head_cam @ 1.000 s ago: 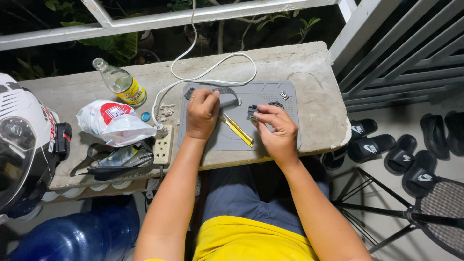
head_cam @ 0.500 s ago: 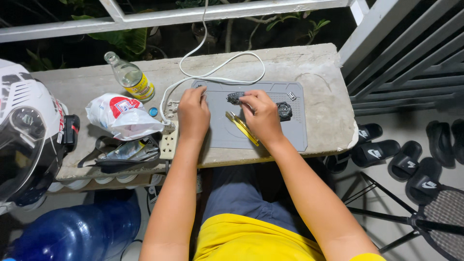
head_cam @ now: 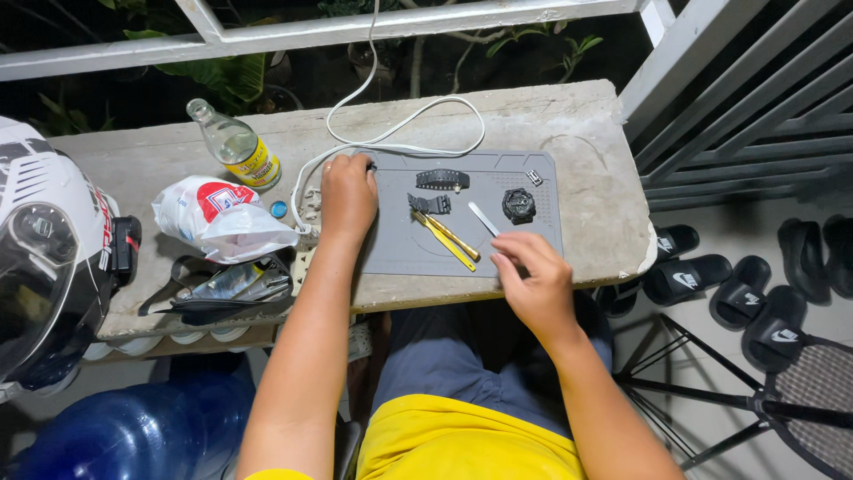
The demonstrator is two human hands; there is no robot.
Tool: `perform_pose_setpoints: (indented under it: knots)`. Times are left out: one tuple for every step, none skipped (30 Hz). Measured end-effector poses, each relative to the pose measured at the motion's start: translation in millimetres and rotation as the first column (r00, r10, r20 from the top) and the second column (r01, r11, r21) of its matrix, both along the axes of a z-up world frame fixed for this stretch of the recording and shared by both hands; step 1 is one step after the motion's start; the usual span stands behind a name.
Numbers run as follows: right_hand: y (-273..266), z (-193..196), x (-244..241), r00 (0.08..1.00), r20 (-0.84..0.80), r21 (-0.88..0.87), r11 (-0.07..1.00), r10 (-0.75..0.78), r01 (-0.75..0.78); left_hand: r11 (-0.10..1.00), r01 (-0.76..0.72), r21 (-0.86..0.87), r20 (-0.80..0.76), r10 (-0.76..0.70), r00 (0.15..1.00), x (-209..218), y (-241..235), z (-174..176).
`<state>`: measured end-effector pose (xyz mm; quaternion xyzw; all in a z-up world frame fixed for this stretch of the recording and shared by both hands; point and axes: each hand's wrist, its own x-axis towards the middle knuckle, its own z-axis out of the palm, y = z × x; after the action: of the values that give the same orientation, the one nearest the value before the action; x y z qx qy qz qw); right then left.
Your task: The person disassembles a wristwatch using a small screwdriver and a metal prying tool. They remove the back cover, manipulate internal components, and reassemble the watch on a gray work mat.
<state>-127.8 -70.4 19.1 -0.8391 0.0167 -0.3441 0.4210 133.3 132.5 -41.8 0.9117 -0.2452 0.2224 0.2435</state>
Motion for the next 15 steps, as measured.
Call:
perform_pose_setpoints:
  knots:
    - [-2.3,0.6,-10.6,1.0,0.009,0.014,1.0,-0.025,0.025,0.999,0.008,0.04,0.031,-0.009,0.999,-1.6,-1.2,-0.8]
    - [-2.6,3.2,-18.3,1.0,0.007,0.013,1.0,-0.028,0.028,0.999,0.01,0.039,0.029,-0.011,1.0,-5.7,0.2,5.2]
    - [-3.2,6.1,-25.2,0.999,0.001,0.03,0.999,-0.045,0.045,0.999,0.011,0.044,0.003,-0.011,1.0,-8.0,0.3,12.3]
    - [-3.9,8.9,-32.3,0.998,-0.005,0.047,0.997,-0.062,0.062,0.999,0.011,0.049,-0.023,-0.01,1.0,-10.7,0.3,19.3]
    - [-4.8,8.3,-35.9,0.998,-0.006,0.046,0.997,-0.068,0.069,0.999,0.018,0.048,-0.024,-0.017,1.0,-4.8,-0.6,16.4]
    - [-5.6,7.7,-39.7,0.998,-0.001,0.043,0.997,-0.069,0.069,0.998,0.02,0.066,-0.04,-0.018,0.999,1.0,-1.6,13.4]
    - [-5.8,6.9,-42.5,0.998,0.005,0.04,0.997,-0.066,0.066,0.996,0.02,0.085,-0.054,-0.015,0.998,7.1,-0.9,11.0]
    - [-3.8,8.1,-44.6,0.998,0.006,0.04,0.997,-0.069,0.069,0.996,0.023,0.084,-0.054,-0.019,0.998,8.6,-1.1,8.8]
    - [-2.2,9.5,-46.4,0.998,0.011,0.054,0.997,-0.058,0.057,0.989,0.026,0.143,-0.03,-0.022,0.999,10.6,-2.4,7.1]
    - [-0.5,11.1,-48.5,0.999,0.015,0.069,0.997,-0.047,0.046,0.979,0.027,0.201,-0.007,-0.026,1.0,12.5,-3.5,5.5]
    - [0.6,11.8,-50.5,0.999,0.016,0.069,0.997,-0.047,0.046,0.979,0.027,0.2,-0.006,-0.026,1.0,10.3,-3.5,8.9]
    - [1.9,12.6,-52.5,0.999,0.019,0.077,0.996,-0.036,0.034,0.985,0.057,0.163,-0.051,-0.049,0.997,8.2,-3.2,12.5]
    - [3.0,14.0,-52.6,0.999,0.025,0.085,0.996,-0.022,0.02,0.989,0.083,0.124,-0.092,-0.072,0.993,7.7,-2.4,17.6]
    - [4.2,15.3,-53.0,0.999,0.029,0.084,0.996,-0.02,0.017,0.989,0.08,0.123,-0.088,-0.07,0.994,-4.6,-6.9,32.4]
    - [5.3,16.2,-54.1,1.0,0.024,0.092,0.996,-0.009,0.006,0.989,0.132,-0.064,-0.249,-0.143,0.958,-17.8,-11.3,45.8]
